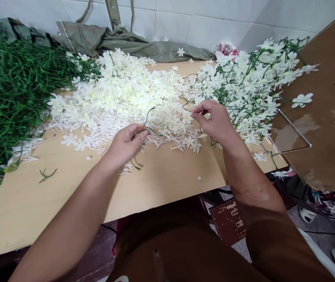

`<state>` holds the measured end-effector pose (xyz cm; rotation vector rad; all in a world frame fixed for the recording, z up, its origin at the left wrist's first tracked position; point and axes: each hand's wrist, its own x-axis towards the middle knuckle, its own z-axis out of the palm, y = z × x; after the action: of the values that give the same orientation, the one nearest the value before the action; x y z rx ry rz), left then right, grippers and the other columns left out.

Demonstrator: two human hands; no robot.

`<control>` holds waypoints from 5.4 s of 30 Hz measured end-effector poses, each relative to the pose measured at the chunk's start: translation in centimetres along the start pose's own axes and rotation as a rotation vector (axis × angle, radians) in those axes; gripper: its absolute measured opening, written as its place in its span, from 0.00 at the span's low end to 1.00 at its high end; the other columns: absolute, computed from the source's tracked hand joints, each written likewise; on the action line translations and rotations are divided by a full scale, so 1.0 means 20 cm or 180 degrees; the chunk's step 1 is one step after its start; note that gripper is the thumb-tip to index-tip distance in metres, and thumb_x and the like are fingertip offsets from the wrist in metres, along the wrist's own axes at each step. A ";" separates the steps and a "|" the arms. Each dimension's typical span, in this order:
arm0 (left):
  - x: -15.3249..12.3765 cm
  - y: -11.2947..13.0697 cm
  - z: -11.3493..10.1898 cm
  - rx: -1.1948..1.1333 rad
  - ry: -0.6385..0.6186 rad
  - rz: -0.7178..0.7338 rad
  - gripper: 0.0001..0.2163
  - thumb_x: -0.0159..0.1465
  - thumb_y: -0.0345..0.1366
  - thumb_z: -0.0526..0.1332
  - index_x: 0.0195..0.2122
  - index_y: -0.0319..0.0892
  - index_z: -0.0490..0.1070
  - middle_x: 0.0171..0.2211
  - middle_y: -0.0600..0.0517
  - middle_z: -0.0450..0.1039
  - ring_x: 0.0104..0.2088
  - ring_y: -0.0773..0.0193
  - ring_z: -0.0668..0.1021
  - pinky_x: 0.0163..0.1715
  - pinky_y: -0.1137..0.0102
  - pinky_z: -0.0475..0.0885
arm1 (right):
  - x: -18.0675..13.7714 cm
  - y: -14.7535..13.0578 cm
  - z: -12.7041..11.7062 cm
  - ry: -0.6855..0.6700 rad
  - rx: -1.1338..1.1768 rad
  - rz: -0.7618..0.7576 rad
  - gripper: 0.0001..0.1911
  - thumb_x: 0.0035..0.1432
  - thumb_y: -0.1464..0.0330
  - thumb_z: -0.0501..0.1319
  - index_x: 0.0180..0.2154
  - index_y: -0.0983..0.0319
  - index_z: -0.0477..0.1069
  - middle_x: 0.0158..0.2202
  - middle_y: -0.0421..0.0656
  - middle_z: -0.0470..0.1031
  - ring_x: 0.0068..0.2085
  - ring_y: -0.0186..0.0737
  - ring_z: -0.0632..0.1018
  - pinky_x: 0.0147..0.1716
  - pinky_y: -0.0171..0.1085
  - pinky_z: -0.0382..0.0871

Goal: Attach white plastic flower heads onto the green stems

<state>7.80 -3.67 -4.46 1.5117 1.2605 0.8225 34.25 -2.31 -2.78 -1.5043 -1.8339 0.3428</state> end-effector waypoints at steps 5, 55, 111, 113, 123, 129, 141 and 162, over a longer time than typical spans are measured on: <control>-0.02 0.01 0.08 -0.0499 -0.0215 -0.0161 0.15 0.56 0.42 0.65 0.42 0.39 0.74 0.34 0.51 0.75 0.27 0.71 0.70 0.27 0.75 0.64 | 0.00 -0.13 0.11 -0.0356 0.0675 -0.0152 0.03 0.53 0.69 0.61 0.28 0.61 0.69 0.28 0.39 0.72 0.31 0.34 0.71 0.35 0.38 0.68; 0.03 -0.06 0.00 -0.0555 -0.0136 -0.0032 0.11 0.51 0.40 0.68 0.31 0.40 0.72 0.23 0.55 0.68 0.22 0.72 0.65 0.21 0.75 0.59 | -0.06 -0.23 0.40 -0.1271 0.1644 0.0164 0.12 0.58 0.63 0.59 0.25 0.62 0.63 0.21 0.35 0.63 0.25 0.29 0.61 0.27 0.33 0.56; 0.01 -0.06 0.07 -0.0169 -0.0303 0.0348 0.17 0.64 0.44 0.55 0.20 0.43 0.58 0.17 0.58 0.53 0.19 0.71 0.57 0.22 0.72 0.54 | -0.16 -0.26 0.47 -0.0358 0.1308 -0.0509 0.18 0.62 0.66 0.53 0.21 0.59 0.52 0.20 0.34 0.52 0.25 0.29 0.57 0.28 0.34 0.54; 0.02 -0.07 0.07 -0.0054 -0.0259 0.0480 0.17 0.64 0.41 0.54 0.20 0.43 0.58 0.17 0.58 0.53 0.20 0.71 0.58 0.23 0.72 0.56 | -0.17 -0.26 0.48 -0.0365 0.1337 -0.0543 0.17 0.62 0.67 0.53 0.21 0.60 0.54 0.21 0.34 0.54 0.25 0.30 0.58 0.29 0.34 0.55; 0.04 -0.09 0.09 -0.0077 -0.0220 0.0733 0.19 0.65 0.45 0.54 0.20 0.43 0.57 0.18 0.58 0.55 0.21 0.70 0.61 0.27 0.73 0.63 | -0.17 -0.26 0.49 -0.0824 0.2347 0.0024 0.25 0.60 0.48 0.55 0.23 0.61 0.65 0.24 0.38 0.66 0.28 0.31 0.67 0.32 0.35 0.63; 0.04 -0.10 0.10 -0.0156 -0.0186 0.0631 0.19 0.64 0.48 0.54 0.20 0.43 0.57 0.19 0.57 0.57 0.22 0.70 0.62 0.27 0.72 0.62 | -0.15 -0.26 0.50 -0.0877 0.2813 0.0366 0.27 0.53 0.43 0.59 0.23 0.61 0.65 0.18 0.33 0.57 0.24 0.29 0.63 0.29 0.33 0.64; 0.03 -0.10 0.14 0.0195 0.0004 0.0567 0.18 0.65 0.47 0.52 0.21 0.43 0.57 0.19 0.56 0.59 0.23 0.68 0.63 0.27 0.72 0.62 | -0.12 -0.26 0.49 -0.1104 0.2709 0.0542 0.26 0.51 0.46 0.63 0.22 0.62 0.65 0.21 0.36 0.68 0.26 0.29 0.68 0.30 0.33 0.65; 0.06 -0.03 -0.09 -0.0842 -0.1128 -0.0703 0.31 0.59 0.65 0.51 0.28 0.38 0.76 0.11 0.55 0.58 0.12 0.73 0.58 0.14 0.73 0.53 | -0.06 -0.25 0.24 -0.0102 0.1176 -0.1232 0.15 0.64 0.56 0.56 0.30 0.59 0.65 0.28 0.41 0.67 0.33 0.36 0.69 0.37 0.41 0.66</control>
<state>6.30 -2.10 -4.54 1.2160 0.9901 0.5246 27.31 -3.62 -3.51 -0.8788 -1.9111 0.4854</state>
